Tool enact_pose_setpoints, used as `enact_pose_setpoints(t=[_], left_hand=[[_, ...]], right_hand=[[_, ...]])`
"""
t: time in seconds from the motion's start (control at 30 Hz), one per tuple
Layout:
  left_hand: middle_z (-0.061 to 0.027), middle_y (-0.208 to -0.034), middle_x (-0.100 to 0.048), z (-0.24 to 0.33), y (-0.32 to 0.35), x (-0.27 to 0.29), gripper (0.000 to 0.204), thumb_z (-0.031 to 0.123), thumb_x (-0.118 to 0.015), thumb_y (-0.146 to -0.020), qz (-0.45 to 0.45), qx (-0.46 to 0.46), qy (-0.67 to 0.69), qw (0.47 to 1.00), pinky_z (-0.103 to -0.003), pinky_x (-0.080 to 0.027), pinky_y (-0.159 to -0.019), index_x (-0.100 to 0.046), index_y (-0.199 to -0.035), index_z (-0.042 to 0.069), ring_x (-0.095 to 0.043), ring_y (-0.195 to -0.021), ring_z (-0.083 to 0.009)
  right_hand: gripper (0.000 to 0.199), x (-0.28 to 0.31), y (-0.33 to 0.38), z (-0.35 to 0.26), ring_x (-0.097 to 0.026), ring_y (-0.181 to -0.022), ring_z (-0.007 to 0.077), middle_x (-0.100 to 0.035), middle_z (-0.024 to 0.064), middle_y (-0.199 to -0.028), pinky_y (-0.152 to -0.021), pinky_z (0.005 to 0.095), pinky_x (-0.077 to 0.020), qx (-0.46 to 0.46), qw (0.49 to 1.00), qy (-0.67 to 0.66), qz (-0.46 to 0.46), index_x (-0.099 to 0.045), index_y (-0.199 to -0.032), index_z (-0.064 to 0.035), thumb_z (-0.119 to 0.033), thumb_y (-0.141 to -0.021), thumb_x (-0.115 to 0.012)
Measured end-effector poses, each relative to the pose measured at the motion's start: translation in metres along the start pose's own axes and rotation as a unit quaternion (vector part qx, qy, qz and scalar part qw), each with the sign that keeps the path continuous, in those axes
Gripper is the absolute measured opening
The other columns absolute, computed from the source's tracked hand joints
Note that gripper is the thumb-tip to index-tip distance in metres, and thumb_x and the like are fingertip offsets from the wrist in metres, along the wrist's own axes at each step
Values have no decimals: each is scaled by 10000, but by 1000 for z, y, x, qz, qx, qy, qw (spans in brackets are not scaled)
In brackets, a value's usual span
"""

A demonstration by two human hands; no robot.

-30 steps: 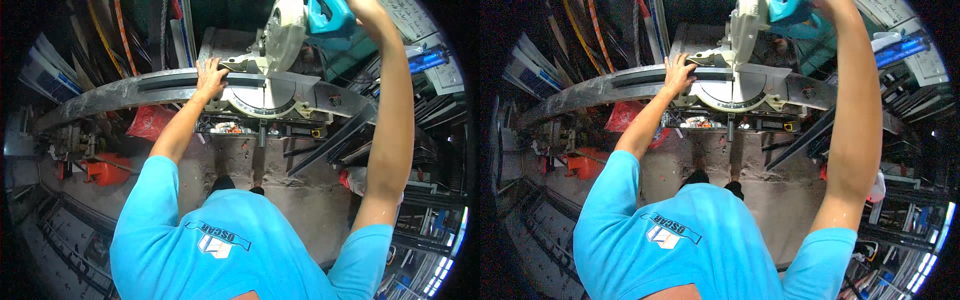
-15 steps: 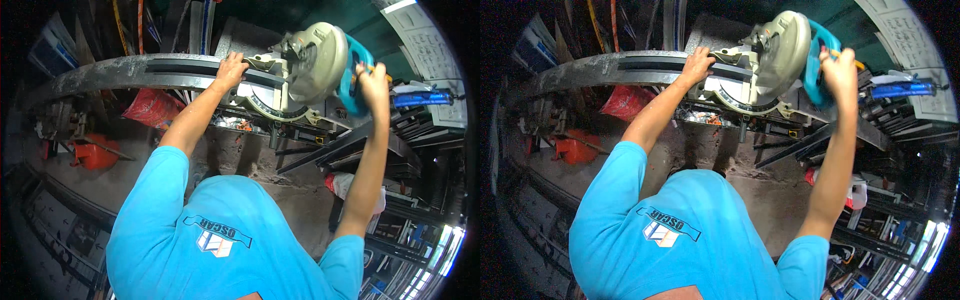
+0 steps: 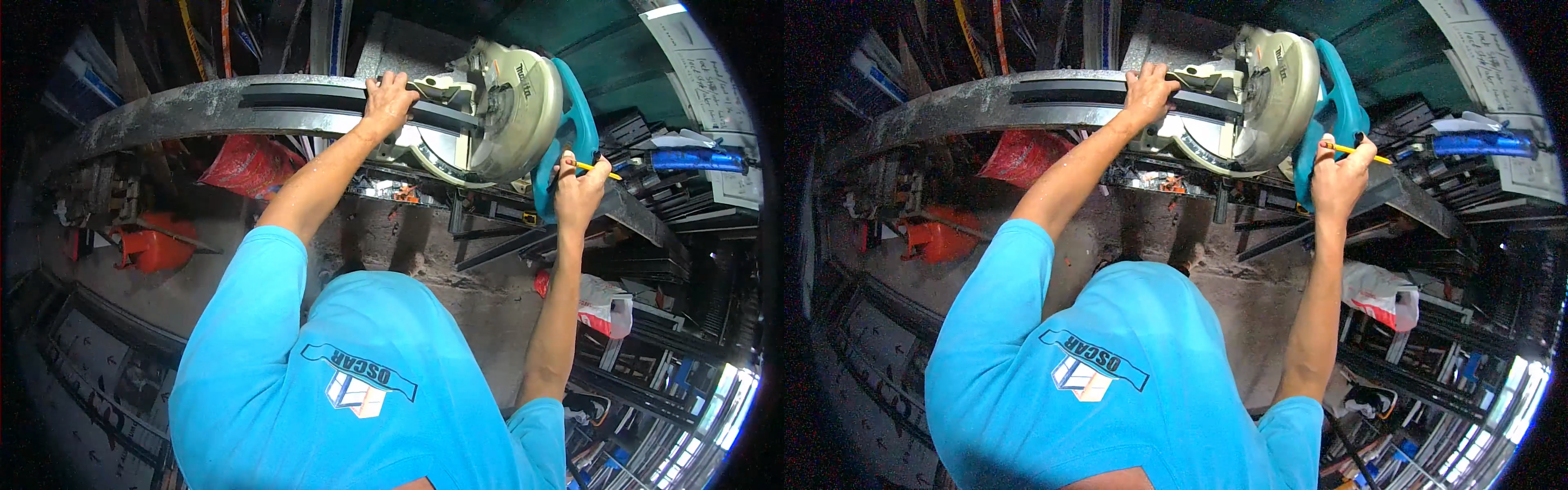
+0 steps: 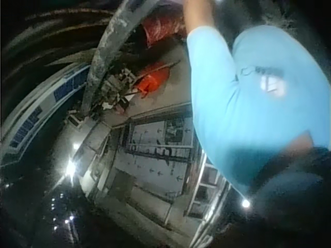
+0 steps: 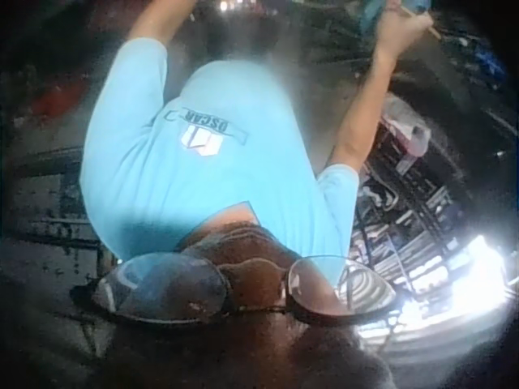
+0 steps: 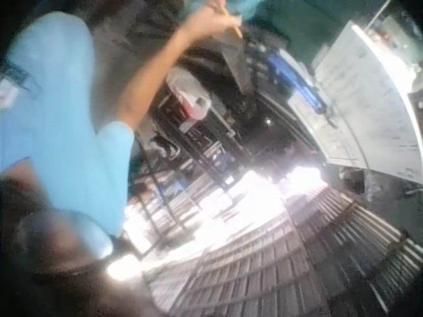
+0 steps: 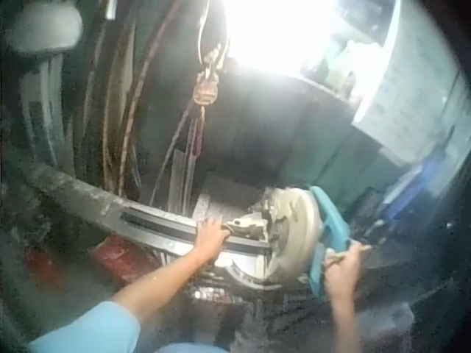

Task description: The person uses a miter saw to cut metal frame profiles to size. They measure the cut pieces with a tape measure and pencil, then fit them into a larger metal frame structure to check alignment. The process involves repeated cutting, measuring, and fitting of the metal components.

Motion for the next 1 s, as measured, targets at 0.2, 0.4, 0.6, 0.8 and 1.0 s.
enact_pose_setpoints(t=[0.2,0.4,0.6,0.8,1.0], left_hand=[[-70,-1107,-531,1,-5,-8,384,236,-839,-654,-20,25,-47,998,-548,-381,-899,-736,-1024,231,-465,-1138,-288],[-74,-1117,-529,4,-7,-7,366,238,-830,-668,-45,43,-64,996,-558,-373,-936,-735,-1021,230,-459,-1158,-292],[-78,-1122,-537,5,-8,-8,337,242,-825,-673,-47,52,-79,994,-554,-375,-936,-743,-998,219,-474,-1150,-294],[-79,-1121,-547,7,-10,-11,337,244,-822,-672,-47,51,-89,994,-537,-379,-930,-746,-1000,220,-477,-1147,-288],[-79,-1128,-544,7,-9,-9,352,241,-829,-666,-41,53,-94,993,-545,-375,-934,-747,-1007,216,-474,-1148,-290]], right_hand=[[463,2,-24,-16,-651,-614,164,-598,100,-765,-560,297,-510,-65,992,-97,-48,-431,-1178,62,-136,-858,-700],[676,3,-79,-22,-657,-615,203,-655,144,-817,-546,323,-533,-245,921,-228,-197,-552,-1059,49,-613,-927,-528],[610,0,-82,-28,-629,-573,180,-656,113,-733,-533,312,-525,-264,873,-332,-241,-605,-985,-19,-619,-929,-515],[606,2,-81,-21,-597,-542,161,-636,84,-689,-505,294,-487,-256,899,-287,-209,-614,-959,-16,-611,-938,-503],[611,-3,-49,-10,-583,-507,154,-624,77,-656,-491,293,-491,-254,903,-299,-174,-624,-925,-6,-599,-955,-476]])
Point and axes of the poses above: each hand's wrist, its own y-axis away from the middle knuckle, its own x-axis out of the back of the hand, z = x × y, the point moved 7 cm from there along -y, towards the middle knuckle
